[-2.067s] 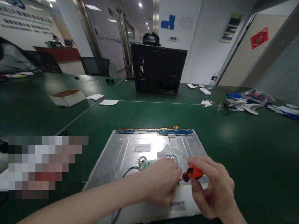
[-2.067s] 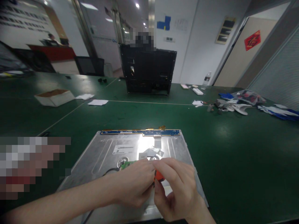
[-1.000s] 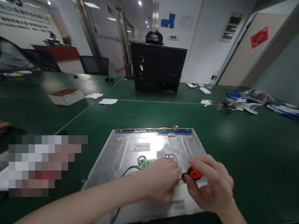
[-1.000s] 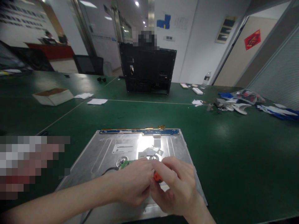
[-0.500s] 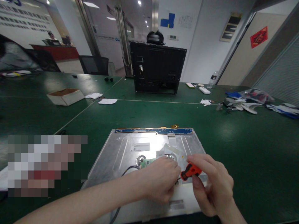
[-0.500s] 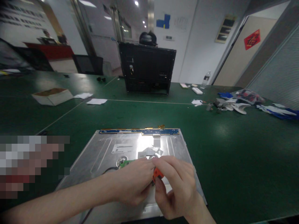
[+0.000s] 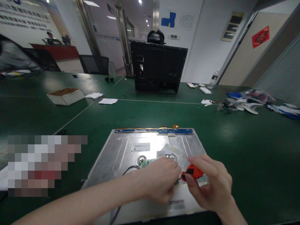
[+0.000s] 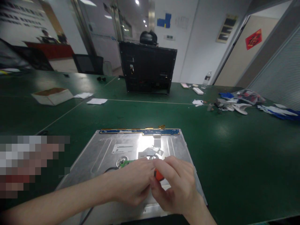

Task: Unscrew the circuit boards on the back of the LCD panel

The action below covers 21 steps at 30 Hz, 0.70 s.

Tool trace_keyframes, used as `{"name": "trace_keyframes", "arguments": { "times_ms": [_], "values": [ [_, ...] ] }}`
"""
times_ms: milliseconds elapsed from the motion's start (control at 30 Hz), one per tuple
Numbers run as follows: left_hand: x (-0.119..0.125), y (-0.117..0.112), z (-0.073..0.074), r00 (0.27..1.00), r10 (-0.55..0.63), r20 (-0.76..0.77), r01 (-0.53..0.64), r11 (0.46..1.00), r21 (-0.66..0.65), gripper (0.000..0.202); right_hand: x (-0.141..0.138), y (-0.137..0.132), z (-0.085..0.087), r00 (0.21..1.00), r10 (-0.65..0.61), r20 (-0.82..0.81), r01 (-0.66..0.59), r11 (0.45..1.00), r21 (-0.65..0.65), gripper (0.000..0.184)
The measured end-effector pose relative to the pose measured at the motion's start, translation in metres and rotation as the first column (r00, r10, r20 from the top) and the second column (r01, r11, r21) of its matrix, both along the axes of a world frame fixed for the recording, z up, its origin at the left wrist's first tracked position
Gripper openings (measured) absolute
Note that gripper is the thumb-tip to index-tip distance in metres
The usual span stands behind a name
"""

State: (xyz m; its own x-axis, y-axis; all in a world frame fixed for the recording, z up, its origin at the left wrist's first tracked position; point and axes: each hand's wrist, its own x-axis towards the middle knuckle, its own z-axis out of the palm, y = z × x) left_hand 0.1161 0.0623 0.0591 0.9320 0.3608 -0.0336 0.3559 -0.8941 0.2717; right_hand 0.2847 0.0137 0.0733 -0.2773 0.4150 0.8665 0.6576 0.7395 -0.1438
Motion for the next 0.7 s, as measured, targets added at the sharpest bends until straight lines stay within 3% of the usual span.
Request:
{"name": "trace_keyframes", "arguments": {
  "times_ms": [233,433,567,700],
  "values": [
    [0.0003,0.0015,-0.0022,1.000,0.002,0.003,-0.002,1.000,0.029,0.016,0.0022,-0.0026,0.0035,0.999,0.028,-0.022,-0.029,0.997,-0.067,0.032],
    [0.0000,0.0004,-0.0028,1.000,0.007,0.014,-0.007,1.000,0.011,0.024,-0.0006,-0.0028,0.0025,0.999,-0.030,-0.035,0.030,0.999,-0.019,0.028],
    [-0.0011,0.0000,-0.0057,1.000,-0.007,0.022,0.007,1.000,0.024,0.014,-0.0019,-0.0002,0.0021,0.998,-0.045,-0.038,0.046,0.999,0.007,0.024],
    [-0.0013,0.0005,-0.0095,0.998,-0.022,0.058,0.021,1.000,0.019,0.016,-0.0014,0.0009,0.0015,0.998,-0.064,-0.016,0.065,0.997,0.042,0.018]
  ]
}}
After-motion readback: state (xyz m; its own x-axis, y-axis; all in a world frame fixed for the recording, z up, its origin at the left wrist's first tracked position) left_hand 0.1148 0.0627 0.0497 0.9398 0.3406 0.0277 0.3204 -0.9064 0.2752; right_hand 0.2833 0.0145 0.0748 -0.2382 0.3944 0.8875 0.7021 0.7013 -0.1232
